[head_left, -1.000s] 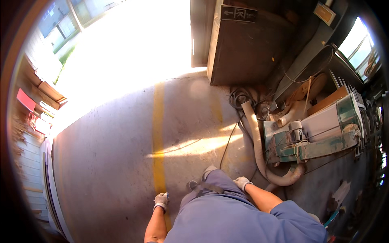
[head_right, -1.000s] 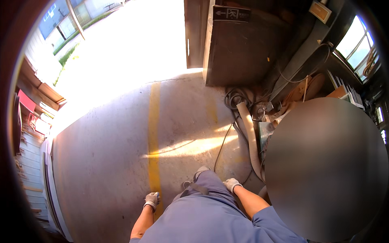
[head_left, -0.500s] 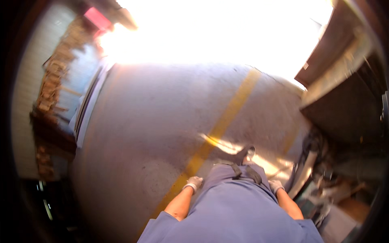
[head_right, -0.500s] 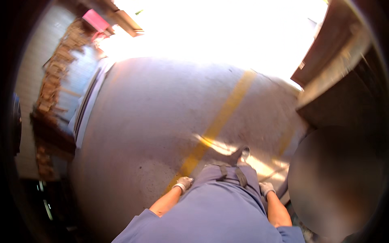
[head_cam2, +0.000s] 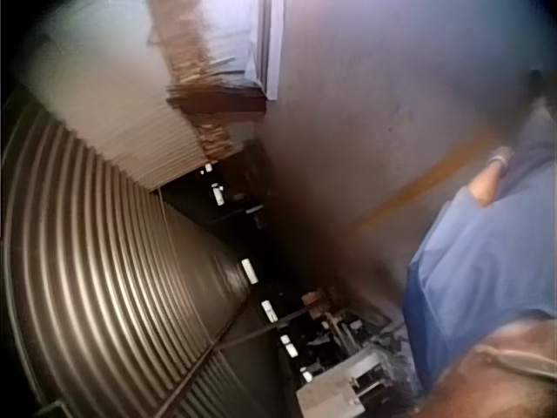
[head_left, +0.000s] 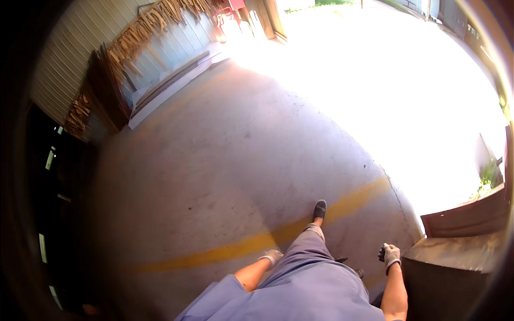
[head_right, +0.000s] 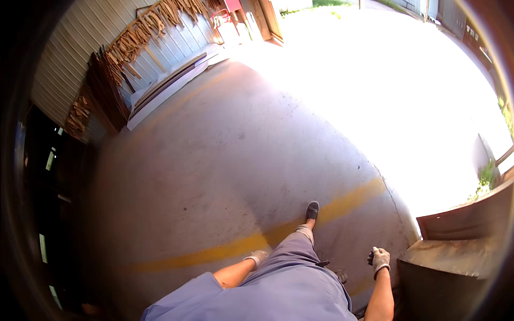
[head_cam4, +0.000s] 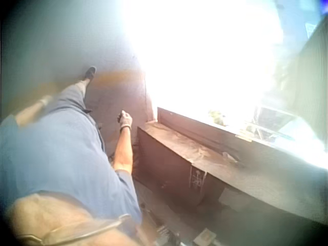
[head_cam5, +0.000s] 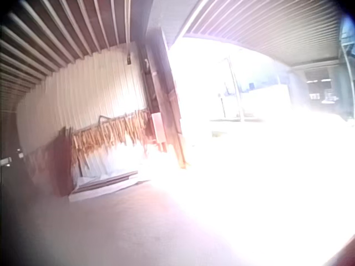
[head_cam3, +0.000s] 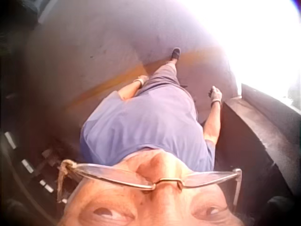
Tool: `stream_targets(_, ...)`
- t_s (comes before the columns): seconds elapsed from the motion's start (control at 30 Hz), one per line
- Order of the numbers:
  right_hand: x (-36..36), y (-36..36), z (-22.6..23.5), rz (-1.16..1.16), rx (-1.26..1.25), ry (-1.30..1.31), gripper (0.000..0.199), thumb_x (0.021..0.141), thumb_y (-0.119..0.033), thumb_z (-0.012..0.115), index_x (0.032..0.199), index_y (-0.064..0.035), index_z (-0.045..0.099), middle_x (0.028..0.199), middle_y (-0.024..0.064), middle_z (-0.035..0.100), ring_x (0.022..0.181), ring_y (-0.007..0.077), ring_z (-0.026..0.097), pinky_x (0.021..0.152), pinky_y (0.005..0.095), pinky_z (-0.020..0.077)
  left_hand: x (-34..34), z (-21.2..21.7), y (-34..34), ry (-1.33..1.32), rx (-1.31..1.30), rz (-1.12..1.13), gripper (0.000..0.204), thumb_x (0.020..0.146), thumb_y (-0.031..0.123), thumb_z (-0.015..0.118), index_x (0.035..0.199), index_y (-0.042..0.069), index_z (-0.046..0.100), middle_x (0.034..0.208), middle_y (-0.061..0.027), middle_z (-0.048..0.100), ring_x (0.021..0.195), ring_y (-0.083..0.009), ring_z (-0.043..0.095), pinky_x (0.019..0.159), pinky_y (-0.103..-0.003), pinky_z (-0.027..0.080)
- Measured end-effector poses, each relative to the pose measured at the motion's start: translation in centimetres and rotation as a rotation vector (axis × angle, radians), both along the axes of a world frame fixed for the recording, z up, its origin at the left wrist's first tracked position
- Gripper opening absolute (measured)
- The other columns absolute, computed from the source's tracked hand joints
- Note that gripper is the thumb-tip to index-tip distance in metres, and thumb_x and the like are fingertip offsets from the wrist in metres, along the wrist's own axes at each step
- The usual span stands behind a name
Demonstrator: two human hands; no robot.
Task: The person picks up wooden planks from a pallet and carries them to a workbench. They place the planks on the bench and then stack smaller wooden pieces on top of them. The person continues to arrange and stack the wood pieces on the bench.
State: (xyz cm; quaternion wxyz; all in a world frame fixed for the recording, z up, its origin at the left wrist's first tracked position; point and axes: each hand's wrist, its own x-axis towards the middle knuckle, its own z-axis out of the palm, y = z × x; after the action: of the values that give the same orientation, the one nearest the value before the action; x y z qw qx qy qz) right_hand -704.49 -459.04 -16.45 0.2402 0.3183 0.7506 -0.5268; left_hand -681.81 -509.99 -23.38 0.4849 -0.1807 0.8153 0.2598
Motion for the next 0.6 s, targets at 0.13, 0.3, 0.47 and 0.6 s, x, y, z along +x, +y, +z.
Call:
stream_targets(0.13, -1.8, -1.8, 0.3, -0.022, 0.019, -0.176, 0.022, 0.101, -0.022, 0.064, 0.088, -0.0047, 0.066, 0.071, 0.0078, 0.066, 0.054, 0.0218, 0.065, 0.050, 0.0372, 0.0552, -8.1, -1.7, -2.3, 0.024, 0.015, 0.063, 0.059, 0.105, 0.051, 0.036, 0.139, 0.012, 0.063, 0.146, -0.0153, 0.058, 0.136, -0.0389, 0.053, 0.115, -0.054, 0.037)
stream_targets(0.3, -2.8, -5.1, 3.5, 0.320, 0.317, -0.281, 0.031, 0.096, -0.028, 0.071, 0.092, 0.0026, 0.075, 0.083, 0.0138, 0.075, 0.072, 0.0272, 0.072, 0.070, 0.0394, 0.0581, -25.9, 5.2, -6.2, 0.130, 0.092, 0.397, 0.049, 0.105, 0.047, 0.048, 0.128, 0.009, 0.070, 0.137, -0.0169, 0.065, 0.132, -0.0382, 0.057, 0.111, -0.050, 0.043)
stream_targets(0.47, -11.1, -9.1, 1.9, 0.463, 0.417, -0.410, 0.032, 0.096, -0.030, 0.071, 0.101, 0.0017, 0.075, 0.097, 0.0106, 0.075, 0.085, 0.0263, 0.072, 0.078, 0.0379, 0.0579, -42.6, 8.2, -10.2, 0.287, 0.052, 0.557, 0.043, 0.098, 0.045, 0.062, 0.121, 0.011, 0.074, 0.127, -0.0159, 0.071, 0.124, -0.0360, 0.064, 0.108, -0.044, 0.047)
stream_targets(0.6, -21.0, -11.2, 0.7, 0.510, 0.410, -0.473, 0.035, 0.095, -0.031, 0.071, 0.108, 0.0010, 0.075, 0.108, 0.0080, 0.075, 0.095, 0.0255, 0.072, 0.084, 0.0367, 0.0578, -49.9, 6.4, -11.8, 0.296, 0.102, 0.619, 0.043, 0.097, 0.046, 0.063, 0.120, 0.011, 0.074, 0.127, -0.0154, 0.071, 0.123, -0.0356, 0.064, 0.107, -0.043, 0.047)
